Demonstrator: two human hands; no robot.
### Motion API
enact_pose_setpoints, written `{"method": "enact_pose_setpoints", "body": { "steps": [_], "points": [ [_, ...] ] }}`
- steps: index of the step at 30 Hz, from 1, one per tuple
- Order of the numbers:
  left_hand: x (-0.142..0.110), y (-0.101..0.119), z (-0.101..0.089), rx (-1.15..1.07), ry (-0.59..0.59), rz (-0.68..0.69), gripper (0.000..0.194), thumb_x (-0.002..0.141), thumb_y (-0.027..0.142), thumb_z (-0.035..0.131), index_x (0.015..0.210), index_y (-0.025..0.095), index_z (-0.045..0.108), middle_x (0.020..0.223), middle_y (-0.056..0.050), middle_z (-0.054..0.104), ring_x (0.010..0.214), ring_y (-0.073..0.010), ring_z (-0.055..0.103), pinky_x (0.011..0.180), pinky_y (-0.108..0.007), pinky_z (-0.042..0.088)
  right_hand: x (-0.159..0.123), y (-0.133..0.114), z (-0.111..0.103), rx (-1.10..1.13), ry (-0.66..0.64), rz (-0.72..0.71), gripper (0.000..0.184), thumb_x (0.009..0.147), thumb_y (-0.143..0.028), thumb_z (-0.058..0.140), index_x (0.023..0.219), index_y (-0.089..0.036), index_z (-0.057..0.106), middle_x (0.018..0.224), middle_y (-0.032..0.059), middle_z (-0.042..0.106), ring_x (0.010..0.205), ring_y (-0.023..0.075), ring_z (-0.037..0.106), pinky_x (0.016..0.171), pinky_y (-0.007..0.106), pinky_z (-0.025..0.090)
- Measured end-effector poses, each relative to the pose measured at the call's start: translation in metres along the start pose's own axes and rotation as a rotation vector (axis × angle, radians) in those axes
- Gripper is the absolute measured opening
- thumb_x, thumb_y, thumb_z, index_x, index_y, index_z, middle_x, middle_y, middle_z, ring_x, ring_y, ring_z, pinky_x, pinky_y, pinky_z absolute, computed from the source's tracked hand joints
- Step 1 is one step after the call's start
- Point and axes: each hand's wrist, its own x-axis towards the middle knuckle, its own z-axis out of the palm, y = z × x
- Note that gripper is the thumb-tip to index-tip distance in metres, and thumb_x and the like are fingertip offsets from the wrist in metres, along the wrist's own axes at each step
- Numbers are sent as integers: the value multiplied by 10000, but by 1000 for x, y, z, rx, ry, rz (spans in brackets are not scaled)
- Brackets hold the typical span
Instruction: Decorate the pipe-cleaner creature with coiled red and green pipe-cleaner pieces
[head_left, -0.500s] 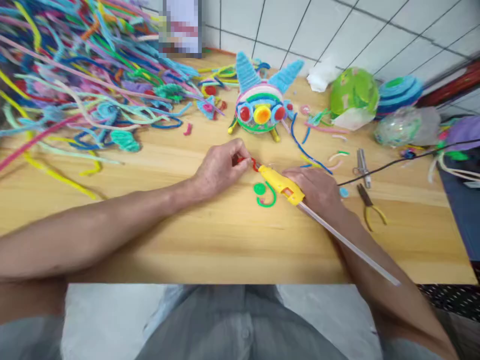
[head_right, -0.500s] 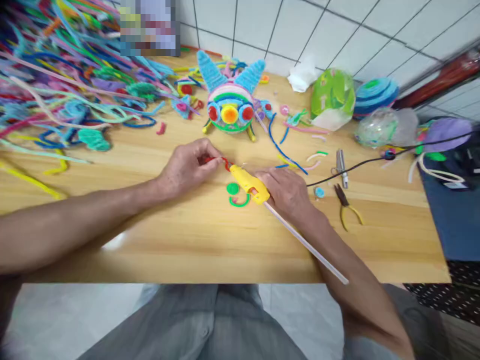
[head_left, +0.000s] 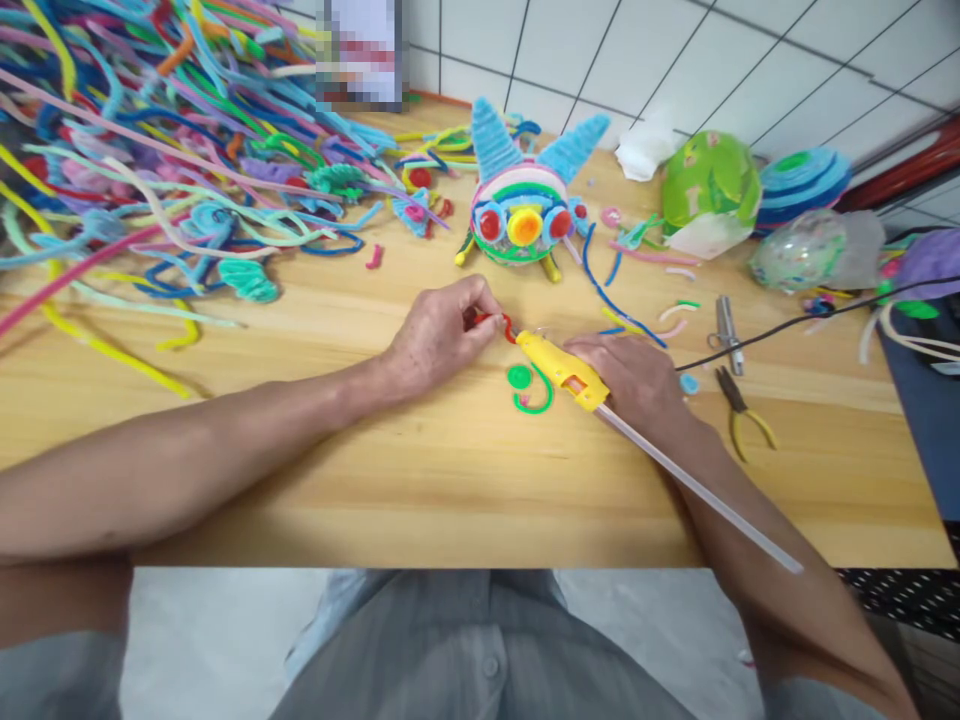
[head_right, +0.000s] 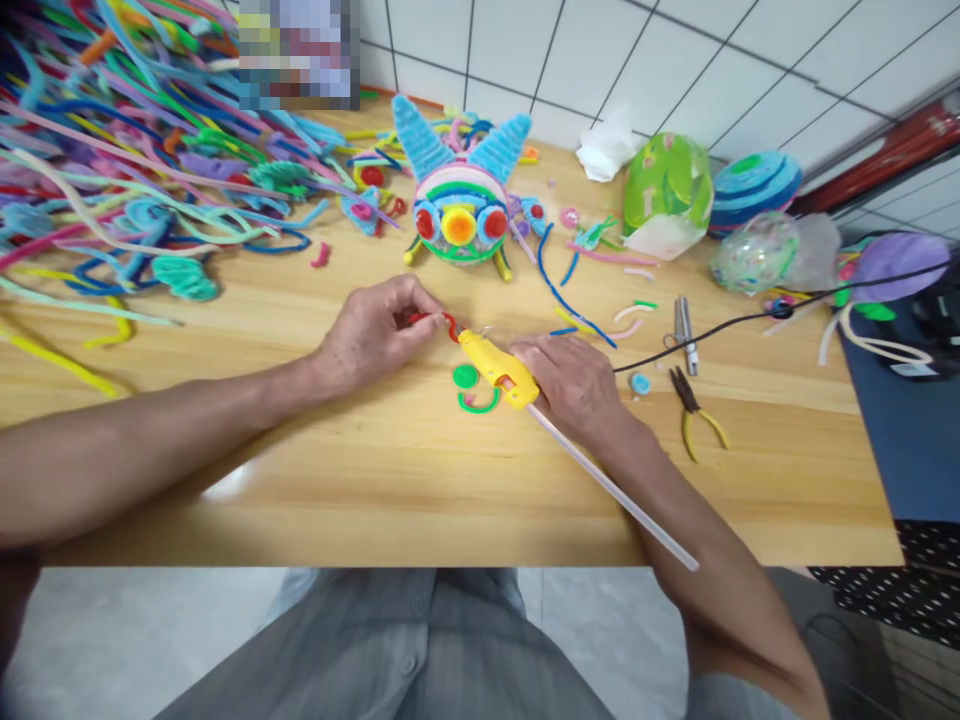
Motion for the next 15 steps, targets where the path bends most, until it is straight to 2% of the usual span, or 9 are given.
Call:
{"method": "enact_pose_setpoints", "body": {
  "steps": [5, 15],
  "points": [
    [0, 0, 0, 5, 3, -3, 96, 899, 219, 670, 823, 168, 698, 744, -3, 726, 625, -121, 582, 592, -257, 427, 1, -1, -1, 15, 24, -26, 231, 1070, -280, 519, 1181, -222, 713, 1137, 84, 822, 965, 249, 764, 833, 386, 540],
    [0, 1, 1, -14, 8, -18, 91, 895, 215, 687, 816, 170, 694, 766, -10, 751, 619, -119, 588, 591, -257, 430, 0, -1, 1, 29, -11, -5, 238, 1068, -283, 518, 1195, -219, 709, 1147, 88, 821, 977, 251, 773, 840, 390, 563]
  ]
}}
